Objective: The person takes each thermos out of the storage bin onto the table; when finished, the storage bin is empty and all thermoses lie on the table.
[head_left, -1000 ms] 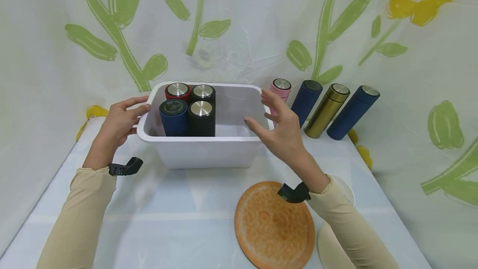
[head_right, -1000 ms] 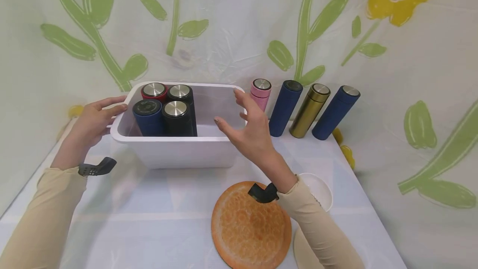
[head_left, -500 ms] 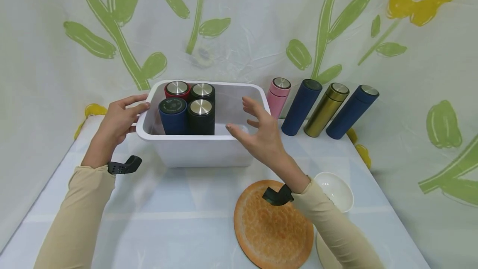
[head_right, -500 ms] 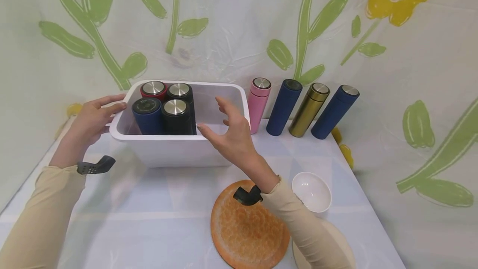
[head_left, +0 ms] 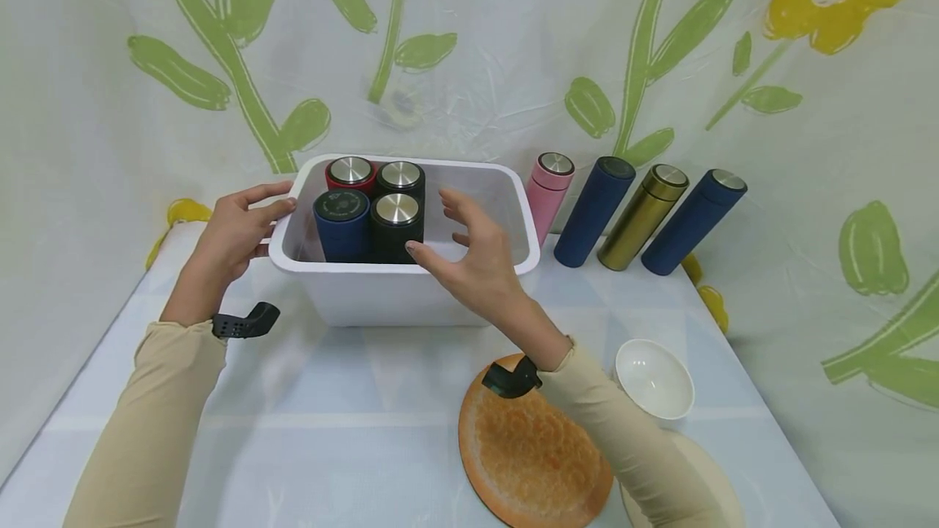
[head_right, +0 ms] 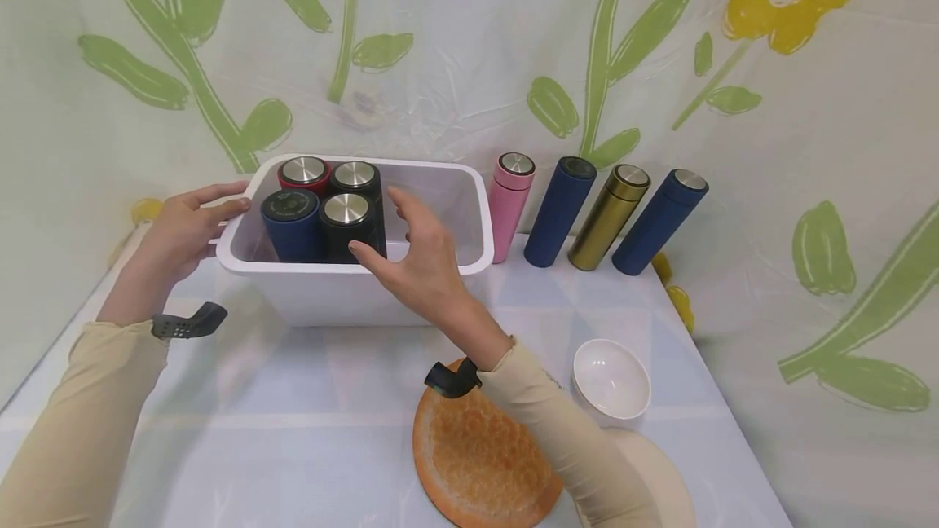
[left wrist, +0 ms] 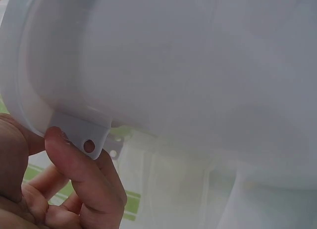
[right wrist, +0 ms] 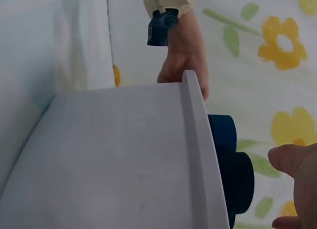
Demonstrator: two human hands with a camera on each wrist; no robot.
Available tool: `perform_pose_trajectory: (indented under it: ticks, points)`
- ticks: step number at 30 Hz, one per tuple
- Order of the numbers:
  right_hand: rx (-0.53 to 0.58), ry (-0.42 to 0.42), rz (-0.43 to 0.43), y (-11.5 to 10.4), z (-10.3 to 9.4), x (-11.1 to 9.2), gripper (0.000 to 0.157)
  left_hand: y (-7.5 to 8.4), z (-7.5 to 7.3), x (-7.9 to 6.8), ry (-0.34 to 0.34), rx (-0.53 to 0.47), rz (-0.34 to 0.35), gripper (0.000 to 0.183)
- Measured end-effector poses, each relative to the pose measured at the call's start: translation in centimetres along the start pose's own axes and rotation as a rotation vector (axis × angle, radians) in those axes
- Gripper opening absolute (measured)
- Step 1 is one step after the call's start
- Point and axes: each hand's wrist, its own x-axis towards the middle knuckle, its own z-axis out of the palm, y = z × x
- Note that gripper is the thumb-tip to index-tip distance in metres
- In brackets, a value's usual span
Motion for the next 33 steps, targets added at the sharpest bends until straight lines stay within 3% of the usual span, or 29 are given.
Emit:
perform_pose_trajectory:
  ticks: [12,25,33]
  points:
    - [-0.177,-0.016,0.006,-0.8,2.8,0.9,0.080,-0.1,0.2,-0.1,-0.021,-0.030,-0.017,0.060]
    - [-0.296,-0.064,0.107,-1.6,4.9,1.2,0.082,0.1,0.2,0.0,-0.017,-0.039,-0.027,0.061]
    - [-0.284,-0.008,0.089,-1.4,5.2,1.2,0.075,0.3,0.0,-0.2,0.000,-0.025,-0.025,0.061]
